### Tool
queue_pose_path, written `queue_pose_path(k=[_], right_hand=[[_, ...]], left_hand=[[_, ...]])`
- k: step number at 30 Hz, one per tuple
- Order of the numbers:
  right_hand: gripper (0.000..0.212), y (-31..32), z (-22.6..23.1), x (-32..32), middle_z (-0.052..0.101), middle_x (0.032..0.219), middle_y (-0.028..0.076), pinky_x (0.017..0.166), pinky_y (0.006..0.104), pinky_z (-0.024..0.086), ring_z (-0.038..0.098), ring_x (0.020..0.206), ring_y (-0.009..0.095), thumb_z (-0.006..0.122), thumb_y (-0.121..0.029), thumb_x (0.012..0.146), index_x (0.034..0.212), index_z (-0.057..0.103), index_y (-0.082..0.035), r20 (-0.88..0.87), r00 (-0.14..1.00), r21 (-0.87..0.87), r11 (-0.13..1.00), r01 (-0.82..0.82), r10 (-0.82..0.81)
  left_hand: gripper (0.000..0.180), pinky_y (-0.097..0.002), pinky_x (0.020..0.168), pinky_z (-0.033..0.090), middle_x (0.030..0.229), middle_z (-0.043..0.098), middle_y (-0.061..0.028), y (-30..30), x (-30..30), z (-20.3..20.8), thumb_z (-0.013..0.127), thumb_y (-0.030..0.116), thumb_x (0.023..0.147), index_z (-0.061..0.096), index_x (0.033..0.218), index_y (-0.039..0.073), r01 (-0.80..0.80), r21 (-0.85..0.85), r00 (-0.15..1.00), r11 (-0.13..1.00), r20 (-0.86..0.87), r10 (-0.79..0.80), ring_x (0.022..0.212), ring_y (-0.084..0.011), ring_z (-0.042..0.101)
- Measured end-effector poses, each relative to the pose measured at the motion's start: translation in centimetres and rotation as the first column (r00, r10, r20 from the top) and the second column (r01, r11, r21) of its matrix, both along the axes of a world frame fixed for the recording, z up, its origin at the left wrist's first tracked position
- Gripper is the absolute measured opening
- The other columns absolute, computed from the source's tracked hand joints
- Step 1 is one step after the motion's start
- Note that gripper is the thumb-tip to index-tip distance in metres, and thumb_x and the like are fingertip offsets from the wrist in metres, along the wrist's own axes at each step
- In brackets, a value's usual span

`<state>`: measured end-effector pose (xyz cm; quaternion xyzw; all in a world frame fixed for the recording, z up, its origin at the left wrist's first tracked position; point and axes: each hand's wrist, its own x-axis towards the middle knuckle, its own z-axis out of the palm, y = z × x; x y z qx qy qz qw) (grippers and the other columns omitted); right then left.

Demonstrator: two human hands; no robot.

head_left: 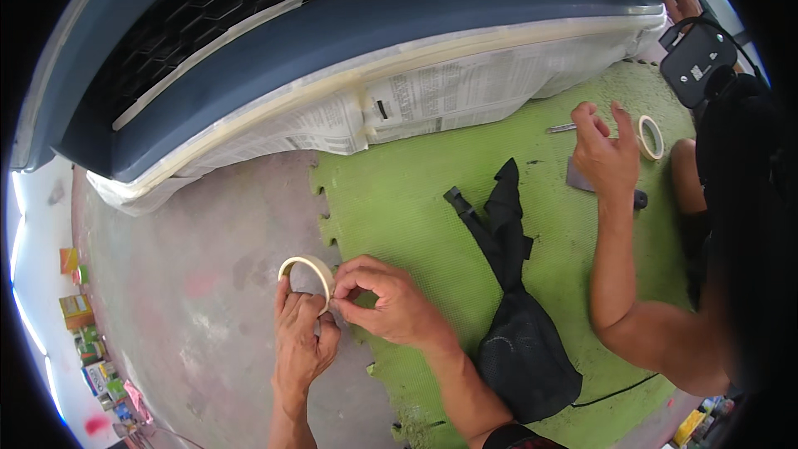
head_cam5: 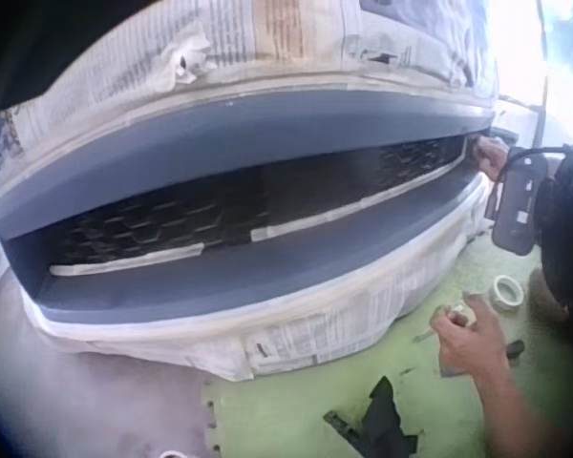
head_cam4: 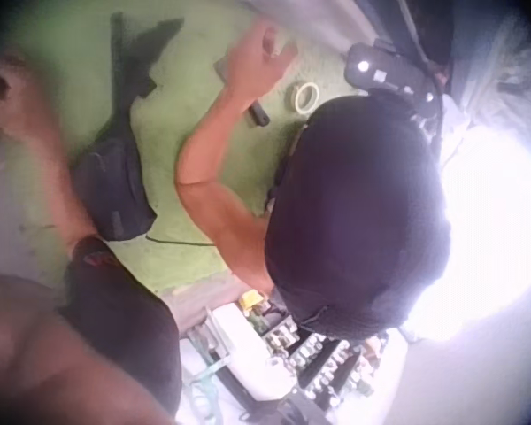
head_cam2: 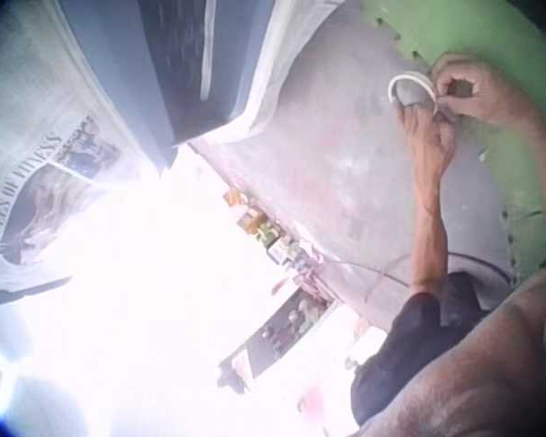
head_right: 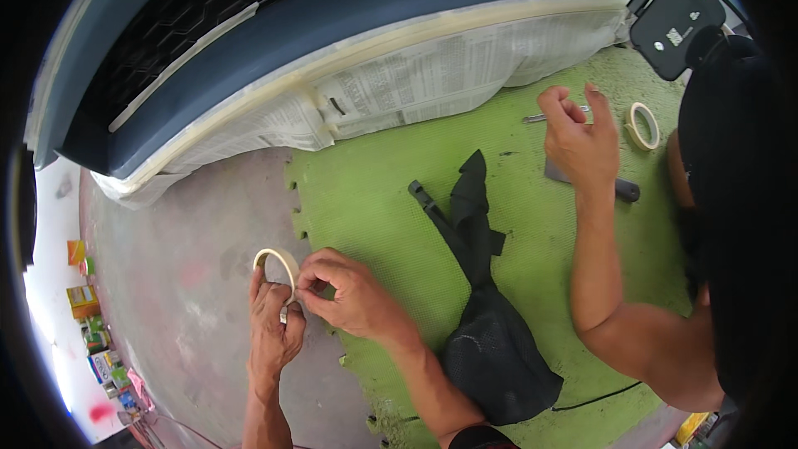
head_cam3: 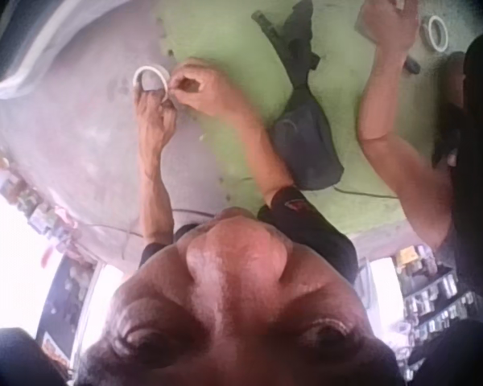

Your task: The person applies masking tape along the edge of a car bumper that is covered with newspaper. They repeatedly tear pieces of tape and press them onto the bumper's edge while another person works nearby.

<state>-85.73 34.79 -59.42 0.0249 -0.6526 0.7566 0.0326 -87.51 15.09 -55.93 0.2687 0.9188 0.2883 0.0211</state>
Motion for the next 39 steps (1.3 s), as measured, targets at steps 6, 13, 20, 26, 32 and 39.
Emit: queue_pose_path(k=[6,13,20,26,32,39], right_hand=[[0.017,-0.1,-0.2,-0.2,0.071,0.107,0.01,0.078,0.0367,0.059,0.072,0.086,0.025,0.079,-0.002,0.093,0.109,0.075,0.0,-0.022,0.999,0.091,0.996,0.025,-0.023],[0.02,-0.1,-0.3,-0.3,0.071,0.115,0.009,0.082,0.0332,0.059,0.07,0.092,0.018,0.08,-0.001,0.094,0.113,0.074,0.002,0.009,1.0,0.029,1.0,0.003,-0.004],[0.014,-0.1,-0.6,-0.4,0.071,0.117,0.009,0.087,0.0329,0.058,0.07,0.099,0.019,0.076,-0.002,0.101,0.115,0.075,0.0,-0.082,0.996,0.024,0.999,0.023,-0.021],[0.008,0.5,-0.1,-0.5,0.071,0.112,0.013,0.087,0.0353,0.057,0.07,0.099,0.024,0.071,-0.005,0.107,0.112,0.07,0.001,0.015,0.985,0.026,0.985,0.172,-0.172],[0.01,0.7,0.0,-0.4,0.073,0.108,0.014,0.086,0.0355,0.057,0.072,0.096,0.026,0.073,-0.006,0.107,0.112,0.067,0.0,-0.109,0.93,0.167,0.916,0.365,-0.35],[0.009,0.6,0.1,-0.6,0.073,0.108,0.016,0.084,0.0345,0.059,0.074,0.094,0.026,0.071,-0.004,0.108,0.114,0.065,0.0,-0.145,0.925,0.228,0.898,0.376,-0.351]], left_hand=[[0.022,-0.0622,0.128,0.038,0.087,0.065,-0.0101,-0.6,-0.1,-1.2,0.063,-0.006,0.082,0.064,0.102,0.003,0.012,0.019,0.999,1.0,-0.051,-0.011,0.089,-0.032,0.067],[0.028,-0.0589,0.118,0.043,0.089,0.066,-0.0122,0.2,2.1,-0.5,0.063,-0.003,0.084,0.061,0.111,0.001,-0.148,0.003,0.988,0.989,0.048,0.147,0.086,-0.0331,0.064],[0.031,-0.0555,0.108,0.048,0.099,0.07,-0.0153,0.8,2.3,0.0,0.06,-0.002,0.088,0.059,0.119,-0.001,-0.205,0.103,0.966,0.973,0.182,0.184,0.092,-0.0376,0.067],[0.051,-0.0468,0.087,0.06,0.089,0.077,-0.0156,2.7,1.7,3.6,0.059,0.001,0.093,0.054,0.143,-0.004,-0.205,0.174,0.886,0.963,0.45,0.107,0.082,-0.0383,0.076],[0.043,-0.0467,0.07,0.058,0.077,0.077,-0.0124,3.0,-1.7,5.5,0.062,0.014,0.107,0.054,0.149,0.009,-0.303,-0.2,0.795,0.932,0.485,0.363,0.072,-0.0351,0.079],[0.017,-0.0461,0.064,0.055,0.075,0.075,-0.0123,1.3,-1.7,5.1,0.06,0.019,0.113,0.062,0.128,0.012,-0.238,-0.211,0.828,0.948,0.467,0.311,0.07,-0.0341,0.078]])
